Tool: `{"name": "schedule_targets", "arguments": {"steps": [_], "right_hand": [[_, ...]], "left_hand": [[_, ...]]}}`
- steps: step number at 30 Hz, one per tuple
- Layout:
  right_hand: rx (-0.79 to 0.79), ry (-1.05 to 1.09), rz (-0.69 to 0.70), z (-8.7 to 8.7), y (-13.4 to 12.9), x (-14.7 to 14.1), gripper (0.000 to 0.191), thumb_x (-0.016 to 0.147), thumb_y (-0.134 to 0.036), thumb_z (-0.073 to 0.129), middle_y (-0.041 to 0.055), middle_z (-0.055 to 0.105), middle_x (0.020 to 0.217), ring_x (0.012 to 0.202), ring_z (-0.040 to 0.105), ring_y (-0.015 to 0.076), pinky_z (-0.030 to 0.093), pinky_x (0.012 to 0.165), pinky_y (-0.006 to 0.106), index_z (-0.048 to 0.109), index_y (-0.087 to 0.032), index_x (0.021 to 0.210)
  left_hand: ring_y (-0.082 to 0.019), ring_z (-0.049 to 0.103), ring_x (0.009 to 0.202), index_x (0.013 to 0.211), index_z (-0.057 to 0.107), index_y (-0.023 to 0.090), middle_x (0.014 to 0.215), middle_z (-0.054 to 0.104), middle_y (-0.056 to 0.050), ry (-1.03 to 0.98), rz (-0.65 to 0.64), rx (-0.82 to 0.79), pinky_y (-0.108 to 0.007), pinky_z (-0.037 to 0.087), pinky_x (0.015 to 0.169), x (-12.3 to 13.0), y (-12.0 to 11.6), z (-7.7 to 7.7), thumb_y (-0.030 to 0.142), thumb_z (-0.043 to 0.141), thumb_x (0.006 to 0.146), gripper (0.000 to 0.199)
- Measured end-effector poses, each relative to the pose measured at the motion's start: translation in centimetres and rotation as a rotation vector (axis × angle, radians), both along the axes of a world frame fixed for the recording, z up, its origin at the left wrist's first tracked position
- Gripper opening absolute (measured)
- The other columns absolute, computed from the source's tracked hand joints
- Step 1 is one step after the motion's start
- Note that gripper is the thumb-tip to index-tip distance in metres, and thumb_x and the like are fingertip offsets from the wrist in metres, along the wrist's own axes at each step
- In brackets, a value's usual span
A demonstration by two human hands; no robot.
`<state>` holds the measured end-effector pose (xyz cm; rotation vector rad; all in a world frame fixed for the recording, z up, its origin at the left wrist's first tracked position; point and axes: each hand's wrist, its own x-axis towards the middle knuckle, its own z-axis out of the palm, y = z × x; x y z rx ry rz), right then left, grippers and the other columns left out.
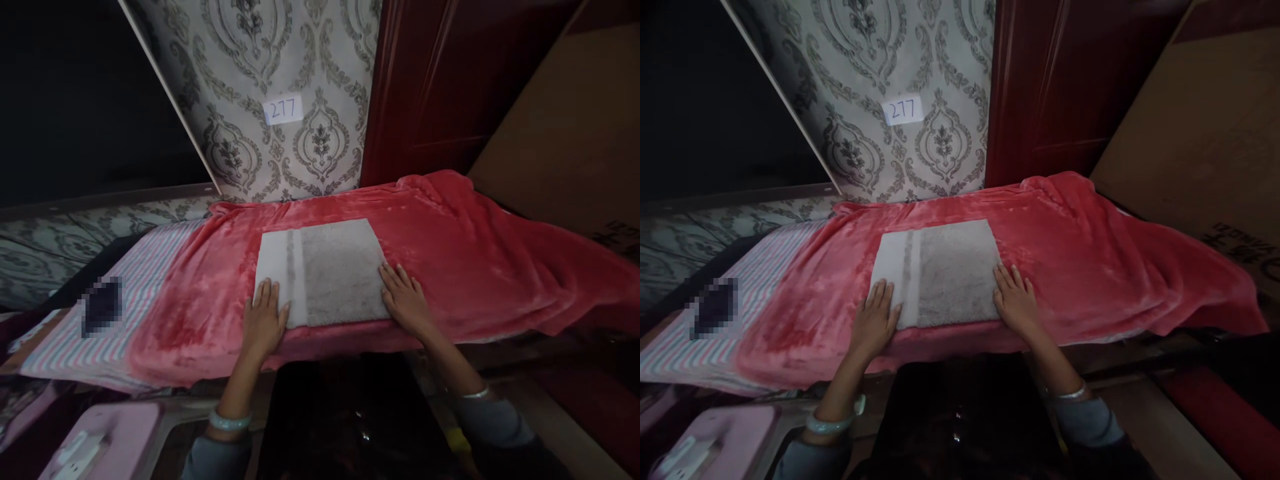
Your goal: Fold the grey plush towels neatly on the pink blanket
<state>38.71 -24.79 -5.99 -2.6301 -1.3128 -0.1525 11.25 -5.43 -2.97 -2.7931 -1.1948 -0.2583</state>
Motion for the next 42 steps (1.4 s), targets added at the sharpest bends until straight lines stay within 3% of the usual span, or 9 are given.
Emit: {"name": "schedule_targets", "arguments": {"steps": [4, 8, 11, 14, 16, 19, 24, 32, 42], "right_hand": [[0.052, 0.024, 0.004, -0.4, -1.2, 0.5, 0.058, 0.097, -0.027, 0.029, 0.0039, 0.037, 0.160, 0.148, 0.029, 0.0276, 0.036, 0.114, 0.052, 0.041, -0.022, 0.154], [0.169, 0.019, 0.014, 1.1, -0.8, -0.1, 0.056, 0.095, -0.021, 0.030, 0.0069, 0.039, 0.158, 0.148, 0.030, 0.0299, 0.037, 0.112, 0.053, 0.050, -0.018, 0.147], [0.219, -0.017, 0.117, 3.2, 1.4, -2.3, 0.055, 0.095, -0.020, 0.031, 0.0084, 0.038, 0.159, 0.150, 0.025, 0.0281, 0.033, 0.115, 0.050, 0.050, -0.016, 0.147], [0.167, -0.021, 0.277, 4.3, 4.0, -5.4, 0.057, 0.096, -0.020, 0.032, 0.0092, 0.031, 0.162, 0.151, 0.021, 0.0261, 0.027, 0.118, 0.051, 0.042, -0.016, 0.152], [0.088, 0.006, 0.345, 4.1, 5.0, -7.0, 0.058, 0.096, -0.022, 0.034, 0.0096, 0.031, 0.162, 0.151, 0.023, 0.0260, 0.025, 0.119, 0.052, 0.041, -0.015, 0.153], [0.024, 0.038, 0.356, 2.8, 5.1, -7.9, 0.056, 0.096, -0.024, 0.036, 0.0087, 0.032, 0.161, 0.150, 0.026, 0.0254, 0.023, 0.120, 0.051, 0.043, -0.014, 0.151], [0.050, 0.014, 0.334, 1.6, 4.4, -7.5, 0.056, 0.097, -0.025, 0.036, 0.0082, 0.033, 0.161, 0.149, 0.027, 0.0235, 0.023, 0.120, 0.048, 0.043, -0.015, 0.151], [0.050, 0.020, 0.324, 1.8, 4.2, -7.5, 0.055, 0.098, -0.026, 0.035, 0.0077, 0.034, 0.160, 0.149, 0.028, 0.0238, 0.023, 0.121, 0.048, 0.044, -0.016, 0.151], [0.075, 0.021, 0.251, 0.7, 1.6, -5.5, 0.056, 0.098, -0.034, 0.035, 0.0096, 0.038, 0.158, 0.147, 0.033, 0.0249, 0.027, 0.119, 0.049, 0.045, -0.014, 0.150]], "left_hand": [[-0.030, 0.032, 0.148, 0.150, 0.042, 0.010, 0.159, 0.036, -0.016, -0.046, 0.017, -0.006, -0.057, 0.030, 0.119, -2.5, 0.0, -0.8, 0.037, 0.032, 0.100, 0.058], [-0.031, 0.034, 0.147, 0.144, 0.050, 0.011, 0.154, 0.045, -0.017, -0.123, 0.046, 0.001, -0.059, 0.032, 0.117, -3.5, 0.1, -0.6, 0.037, 0.034, 0.100, 0.054], [-0.032, 0.033, 0.148, 0.143, 0.050, 0.012, 0.155, 0.043, -0.018, -0.190, -0.012, 0.038, -0.059, 0.032, 0.117, -1.2, -0.6, 0.7, 0.037, 0.037, 0.099, 0.053], [-0.029, 0.032, 0.149, 0.149, 0.043, 0.013, 0.159, 0.038, -0.017, -0.194, -0.188, 0.041, -0.055, 0.030, 0.119, 2.6, -2.2, 1.7, 0.034, 0.037, 0.099, 0.055], [-0.027, 0.031, 0.149, 0.150, 0.041, 0.014, 0.159, 0.037, -0.015, -0.139, -0.276, 0.023, -0.054, 0.029, 0.120, 4.5, -3.4, 1.4, 0.035, 0.039, 0.099, 0.056], [-0.028, 0.034, 0.148, 0.150, 0.042, 0.013, 0.158, 0.039, -0.015, -0.058, -0.307, 0.014, -0.056, 0.030, 0.119, 5.6, -4.3, 0.1, 0.035, 0.039, 0.098, 0.056], [-0.027, 0.034, 0.148, 0.150, 0.042, 0.013, 0.159, 0.038, -0.014, -0.061, -0.289, 0.053, -0.053, 0.030, 0.120, 5.0, -4.3, -1.2, 0.035, 0.038, 0.099, 0.056], [-0.026, 0.035, 0.147, 0.151, 0.041, 0.016, 0.158, 0.039, -0.014, -0.085, -0.281, 0.025, -0.053, 0.030, 0.119, 4.7, -4.4, -1.1, 0.040, 0.036, 0.100, 0.057], [-0.028, 0.031, 0.149, 0.152, 0.039, 0.015, 0.160, 0.035, -0.014, -0.085, -0.247, -0.035, -0.052, 0.029, 0.121, 1.8, -3.6, -1.3, 0.046, 0.043, 0.098, 0.062]]}}
